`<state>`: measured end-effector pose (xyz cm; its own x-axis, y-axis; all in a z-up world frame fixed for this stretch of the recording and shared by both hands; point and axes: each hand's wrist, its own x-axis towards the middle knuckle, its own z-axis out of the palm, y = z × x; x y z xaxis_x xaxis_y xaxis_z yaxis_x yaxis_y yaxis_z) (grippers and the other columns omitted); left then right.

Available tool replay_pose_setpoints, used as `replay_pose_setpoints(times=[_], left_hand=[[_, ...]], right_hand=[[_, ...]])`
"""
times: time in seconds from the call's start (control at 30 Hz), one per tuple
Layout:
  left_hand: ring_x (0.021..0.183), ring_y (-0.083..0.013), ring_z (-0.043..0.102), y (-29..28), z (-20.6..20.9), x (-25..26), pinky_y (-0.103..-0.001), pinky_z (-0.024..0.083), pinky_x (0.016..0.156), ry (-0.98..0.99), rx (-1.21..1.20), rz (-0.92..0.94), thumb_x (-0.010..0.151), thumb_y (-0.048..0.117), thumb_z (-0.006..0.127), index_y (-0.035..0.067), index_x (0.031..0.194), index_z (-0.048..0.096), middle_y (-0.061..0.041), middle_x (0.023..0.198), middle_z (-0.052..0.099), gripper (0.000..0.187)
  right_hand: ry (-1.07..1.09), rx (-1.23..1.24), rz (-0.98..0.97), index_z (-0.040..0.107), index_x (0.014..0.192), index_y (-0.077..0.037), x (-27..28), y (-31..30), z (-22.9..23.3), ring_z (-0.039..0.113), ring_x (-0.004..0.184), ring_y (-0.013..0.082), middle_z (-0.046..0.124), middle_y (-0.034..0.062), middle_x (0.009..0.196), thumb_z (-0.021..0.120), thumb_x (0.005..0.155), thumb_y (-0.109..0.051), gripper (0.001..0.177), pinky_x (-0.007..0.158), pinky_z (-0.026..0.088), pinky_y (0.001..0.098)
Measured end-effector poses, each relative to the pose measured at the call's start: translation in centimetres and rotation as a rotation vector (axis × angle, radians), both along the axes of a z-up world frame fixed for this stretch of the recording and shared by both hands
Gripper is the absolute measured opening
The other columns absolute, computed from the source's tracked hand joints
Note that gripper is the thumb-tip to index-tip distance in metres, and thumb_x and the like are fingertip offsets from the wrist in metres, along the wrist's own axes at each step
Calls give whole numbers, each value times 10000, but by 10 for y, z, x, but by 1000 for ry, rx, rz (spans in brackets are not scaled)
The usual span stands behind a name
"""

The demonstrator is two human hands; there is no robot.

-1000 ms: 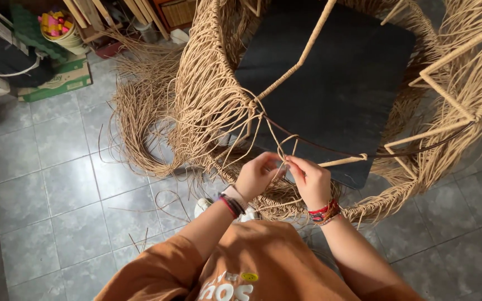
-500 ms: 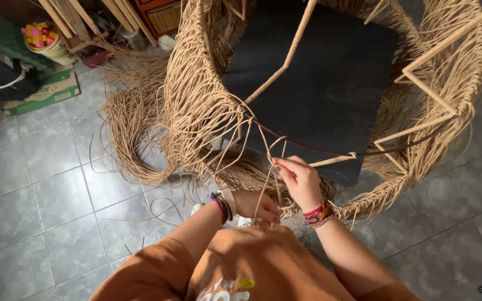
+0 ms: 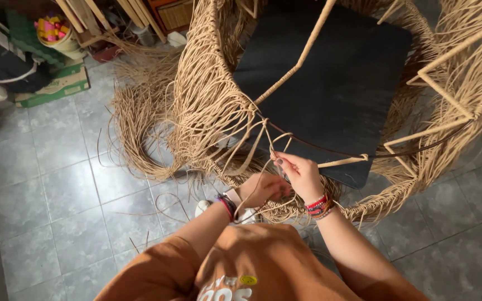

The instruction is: Weaving and tying straw strands onto a circular frame to create a decorative furniture piece

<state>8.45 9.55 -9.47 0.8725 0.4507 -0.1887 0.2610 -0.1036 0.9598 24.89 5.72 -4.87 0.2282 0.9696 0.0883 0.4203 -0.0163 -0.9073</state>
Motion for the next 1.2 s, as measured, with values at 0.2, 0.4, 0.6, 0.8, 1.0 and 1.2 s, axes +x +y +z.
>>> replay_pose_setpoints(times=[0.2, 0.4, 0.6, 0.8, 1.0, 1.2], left_hand=[[901, -421, 709, 25, 79, -12, -527, 547, 835, 38, 94, 138, 971, 209, 486, 92, 994, 659, -102, 834, 768, 210], [834, -266, 705, 9, -25, 18, -383, 554, 784, -80, 5, 401, 1049, 303, 556, 208, 904, 696, -20, 787, 715, 223], [741, -384, 693, -4, -44, 19, -443, 561, 686, -29, 540, 24, 970, 143, 581, 85, 870, 684, -174, 725, 692, 155], [808, -325, 645, -34, -75, 14, -435, 521, 811, -298, -240, -30, 961, 75, 557, 26, 993, 686, -157, 798, 654, 142], [689, -93, 584, -14, -76, 3, -187, 467, 677, -393, -111, -333, 1045, 111, 490, 137, 948, 693, 17, 701, 628, 226], [691, -51, 578, -6, -10, 12, -194, 465, 621, -511, -464, 287, 1101, 164, 498, 87, 1166, 636, -5, 787, 672, 170]], right_hand=[[-41, -44, 35, 801, 1136, -126, 3, 8, -7, 763, 786, 258, 794, 94, 834, 696, 978, -192, 201, 654, 592, 343], [-28, -102, 38, 774, 1179, -119, -8, 11, 14, 752, 725, 214, 774, 118, 758, 710, 955, -199, 246, 665, 582, 364], [130, -153, -19, 737, 1203, -39, -6, 16, 1, 769, 873, 246, 775, 174, 1035, 609, 970, -45, 265, 679, 632, 323], [-8, -116, -8, 747, 1159, -29, 5, 11, -10, 763, 824, 243, 791, 146, 899, 658, 966, -69, 216, 641, 632, 344], [111, -123, 13, 755, 1156, -33, 2, 2, -2, 752, 870, 221, 786, 167, 967, 651, 989, -91, 205, 725, 635, 348], [146, -126, 33, 730, 1197, 11, -16, 0, 29, 735, 954, 263, 763, 217, 1030, 605, 1018, -115, 252, 717, 638, 380]])
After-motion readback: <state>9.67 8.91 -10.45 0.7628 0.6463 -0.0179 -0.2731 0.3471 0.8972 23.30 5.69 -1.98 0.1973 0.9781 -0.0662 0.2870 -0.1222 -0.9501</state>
